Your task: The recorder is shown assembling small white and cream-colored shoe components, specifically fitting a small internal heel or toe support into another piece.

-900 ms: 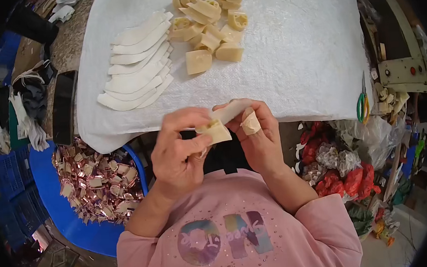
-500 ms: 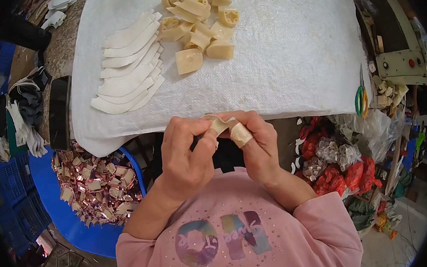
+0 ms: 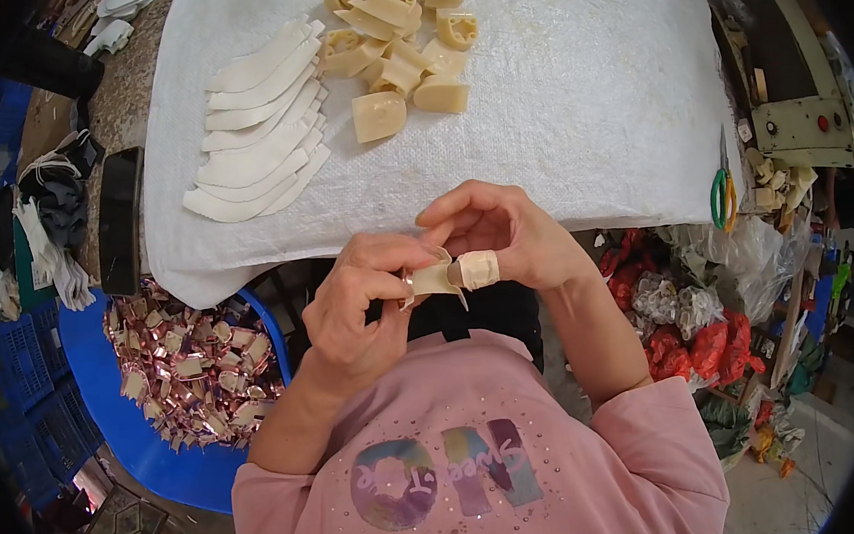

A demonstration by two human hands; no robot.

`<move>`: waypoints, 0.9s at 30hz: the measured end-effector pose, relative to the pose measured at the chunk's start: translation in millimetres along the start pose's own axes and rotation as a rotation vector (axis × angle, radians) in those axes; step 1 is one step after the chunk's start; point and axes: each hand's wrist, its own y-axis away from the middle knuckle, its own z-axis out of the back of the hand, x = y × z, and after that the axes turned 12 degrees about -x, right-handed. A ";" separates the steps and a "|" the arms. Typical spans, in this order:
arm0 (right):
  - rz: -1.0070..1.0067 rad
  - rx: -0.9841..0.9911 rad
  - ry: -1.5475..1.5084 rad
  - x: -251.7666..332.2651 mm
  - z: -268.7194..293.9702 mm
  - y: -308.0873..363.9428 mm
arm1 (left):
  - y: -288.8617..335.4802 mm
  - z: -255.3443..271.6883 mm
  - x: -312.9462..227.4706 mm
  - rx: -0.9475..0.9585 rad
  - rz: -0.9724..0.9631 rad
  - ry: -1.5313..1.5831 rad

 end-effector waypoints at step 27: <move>0.741 -0.302 0.510 -41.4 -20.5 6.5 | 10.2 -11.5 0.3 -0.212 0.332 0.097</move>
